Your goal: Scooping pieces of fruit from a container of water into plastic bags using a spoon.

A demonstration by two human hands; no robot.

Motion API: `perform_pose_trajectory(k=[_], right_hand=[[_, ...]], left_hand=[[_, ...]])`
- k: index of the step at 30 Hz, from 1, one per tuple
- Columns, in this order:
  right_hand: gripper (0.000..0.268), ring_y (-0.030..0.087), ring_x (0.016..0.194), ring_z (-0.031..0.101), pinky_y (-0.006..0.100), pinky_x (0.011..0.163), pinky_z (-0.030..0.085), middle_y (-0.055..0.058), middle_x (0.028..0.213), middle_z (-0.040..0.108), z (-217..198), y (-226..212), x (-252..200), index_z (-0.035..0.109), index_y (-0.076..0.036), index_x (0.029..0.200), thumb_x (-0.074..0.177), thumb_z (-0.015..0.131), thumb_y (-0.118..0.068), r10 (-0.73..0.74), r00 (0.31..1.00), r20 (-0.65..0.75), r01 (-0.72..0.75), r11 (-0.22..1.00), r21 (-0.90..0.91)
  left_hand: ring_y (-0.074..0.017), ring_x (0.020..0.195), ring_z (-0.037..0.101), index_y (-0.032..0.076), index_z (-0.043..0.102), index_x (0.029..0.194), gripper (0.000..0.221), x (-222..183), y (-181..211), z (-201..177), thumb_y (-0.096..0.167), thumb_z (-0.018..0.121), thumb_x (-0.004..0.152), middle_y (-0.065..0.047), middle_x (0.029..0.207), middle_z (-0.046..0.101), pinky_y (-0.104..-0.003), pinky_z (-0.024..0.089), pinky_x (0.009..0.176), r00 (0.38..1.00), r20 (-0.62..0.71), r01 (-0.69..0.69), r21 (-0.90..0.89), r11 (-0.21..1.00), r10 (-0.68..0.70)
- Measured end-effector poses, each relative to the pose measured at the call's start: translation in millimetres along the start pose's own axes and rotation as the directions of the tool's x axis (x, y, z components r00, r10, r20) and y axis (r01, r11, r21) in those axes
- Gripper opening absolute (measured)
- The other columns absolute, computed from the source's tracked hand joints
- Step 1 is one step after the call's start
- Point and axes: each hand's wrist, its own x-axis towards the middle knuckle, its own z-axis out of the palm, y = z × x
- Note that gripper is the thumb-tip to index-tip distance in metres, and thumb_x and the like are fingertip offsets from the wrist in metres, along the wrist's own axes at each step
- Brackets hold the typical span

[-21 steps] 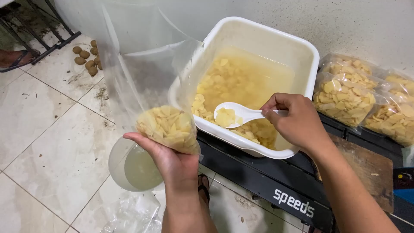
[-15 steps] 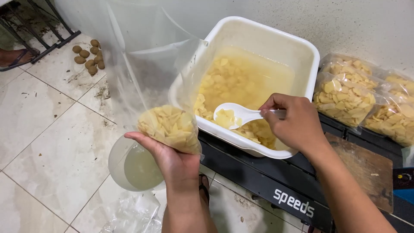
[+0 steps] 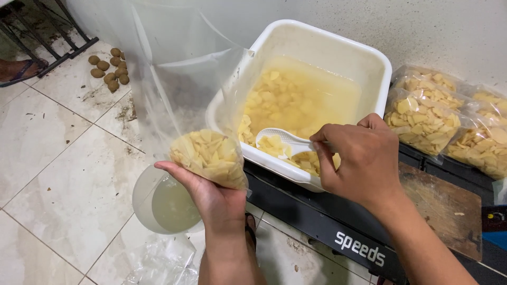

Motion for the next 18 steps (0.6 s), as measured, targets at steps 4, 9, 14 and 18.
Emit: perform_pose_trajectory(k=[4,9,14,18], right_hand=[[0.01,0.015,0.041,0.045,0.03,0.061,0.033,-0.002,0.059,0.068,-4.1,-9.8,0.9,0.073,-0.007,0.079,0.078,0.072,0.003,-0.041,0.998,-0.037,0.042,0.999,0.014],[0.006,0.019,0.046,0.04,0.031,0.055,0.035,-0.003,0.058,0.064,7.3,4.0,-1.7,0.076,-0.013,0.079,0.081,0.072,-0.009,0.101,0.993,0.06,-0.096,0.993,-0.075],[0.014,0.024,0.062,0.065,0.036,0.065,0.05,0.002,0.073,0.075,31.0,23.5,15.1,0.079,-0.011,0.084,0.083,0.067,-0.02,0.42,0.824,0.38,-0.461,0.887,0.02],[0.016,0.017,0.061,0.061,0.028,0.061,0.047,0.007,0.074,0.074,40.9,28.2,26.5,0.081,-0.002,0.087,0.084,0.067,-0.009,0.504,0.633,0.588,-0.71,0.68,0.183]], left_hand=[[-0.0135,0.124,0.059,0.012,0.042,0.153,0.086,-1.5,-0.7,3.1,0.067,0.038,0.088,-0.006,0.149,0.055,-0.025,0.051,0.098,1.0,0.013,-0.023,-0.001,1.0,0.023],[-0.0141,0.121,0.058,0.009,0.046,0.149,0.082,-3.7,0.8,8.0,0.065,0.036,0.089,-0.007,0.145,0.057,-0.028,0.048,0.1,1.0,-0.027,-0.011,-0.02,1.0,0.01],[-0.0152,0.124,0.058,0.011,0.042,0.152,0.089,-0.3,-1.1,4.3,0.069,0.037,0.085,-0.007,0.148,0.055,-0.028,0.049,0.101,1.0,-0.01,0.018,-0.006,1.0,-0.018],[-0.0163,0.121,0.059,0.01,0.046,0.147,0.086,-2.4,1.0,10.7,0.068,0.037,0.084,-0.008,0.142,0.058,-0.03,0.049,0.1,0.996,-0.08,0.032,-0.006,0.999,-0.032]])
